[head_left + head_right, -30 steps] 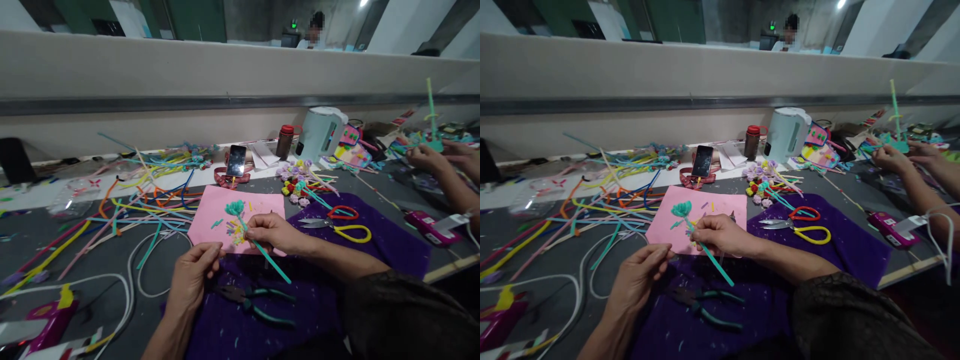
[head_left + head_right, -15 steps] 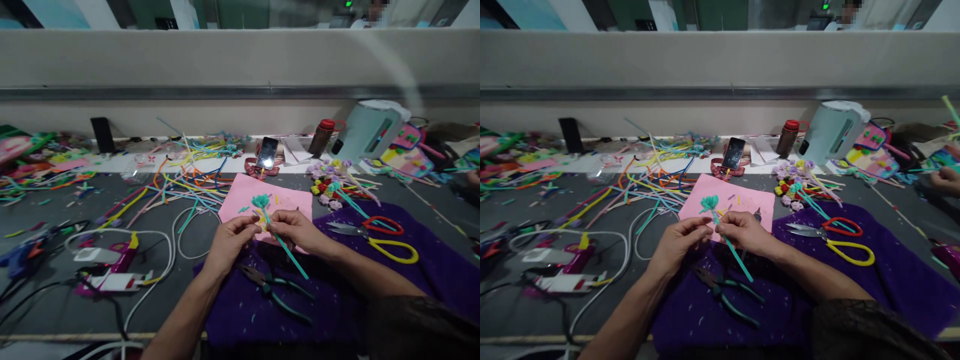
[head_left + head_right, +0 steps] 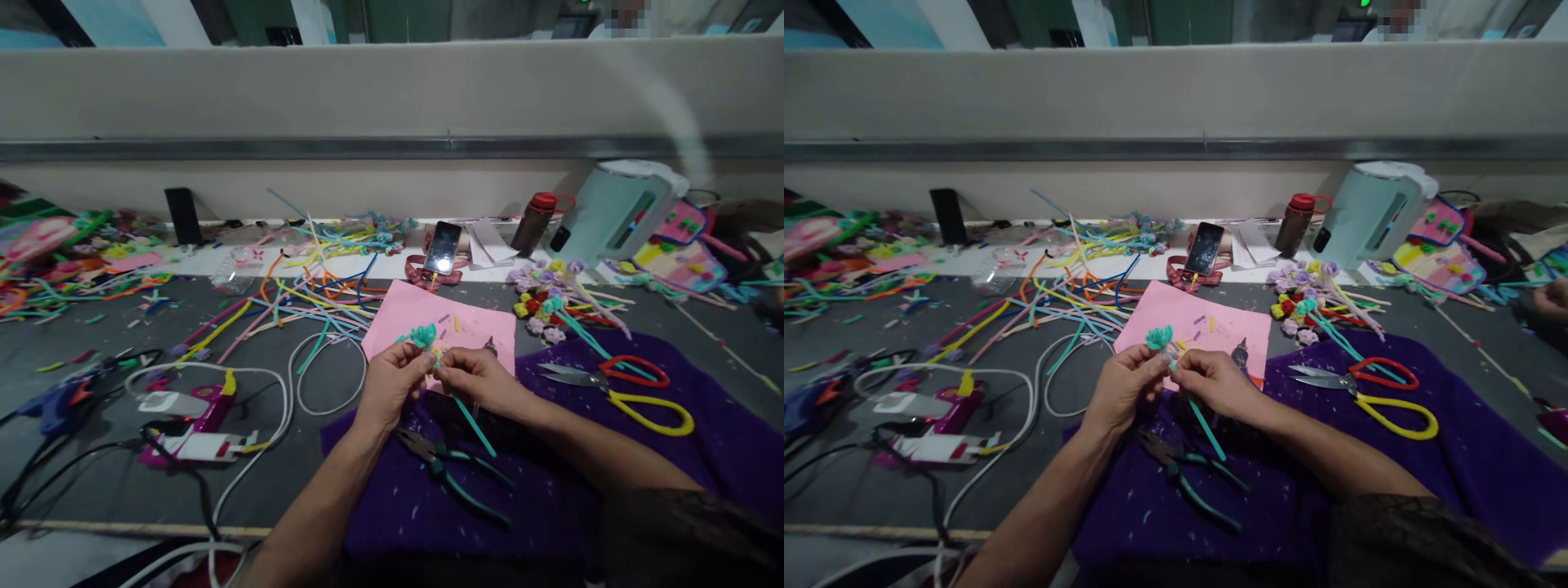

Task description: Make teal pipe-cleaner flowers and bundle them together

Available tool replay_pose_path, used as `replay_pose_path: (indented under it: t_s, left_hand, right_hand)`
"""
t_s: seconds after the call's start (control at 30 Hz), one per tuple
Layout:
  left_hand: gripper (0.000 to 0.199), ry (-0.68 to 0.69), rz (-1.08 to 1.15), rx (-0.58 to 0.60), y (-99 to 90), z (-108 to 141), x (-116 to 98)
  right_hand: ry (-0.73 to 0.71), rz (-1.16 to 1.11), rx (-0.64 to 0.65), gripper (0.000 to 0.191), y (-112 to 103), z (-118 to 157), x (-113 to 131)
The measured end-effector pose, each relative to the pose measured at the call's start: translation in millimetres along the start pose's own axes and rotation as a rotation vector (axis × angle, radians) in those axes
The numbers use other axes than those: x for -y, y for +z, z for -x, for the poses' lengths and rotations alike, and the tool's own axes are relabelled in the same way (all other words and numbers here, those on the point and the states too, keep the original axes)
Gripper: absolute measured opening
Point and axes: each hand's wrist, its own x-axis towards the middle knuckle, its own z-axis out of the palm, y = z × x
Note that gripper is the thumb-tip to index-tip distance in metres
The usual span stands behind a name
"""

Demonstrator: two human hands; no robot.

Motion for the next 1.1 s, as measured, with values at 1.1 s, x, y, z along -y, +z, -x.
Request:
replay_pose_path:
  t_s: [1.1]
  left_hand:
    - [0.019, 0.055, 0.031, -0.112, -37.7, 27, -8]
  right_hand:
    - [0.017, -0.290, -0.210, 0.021, -40, -9, 2]
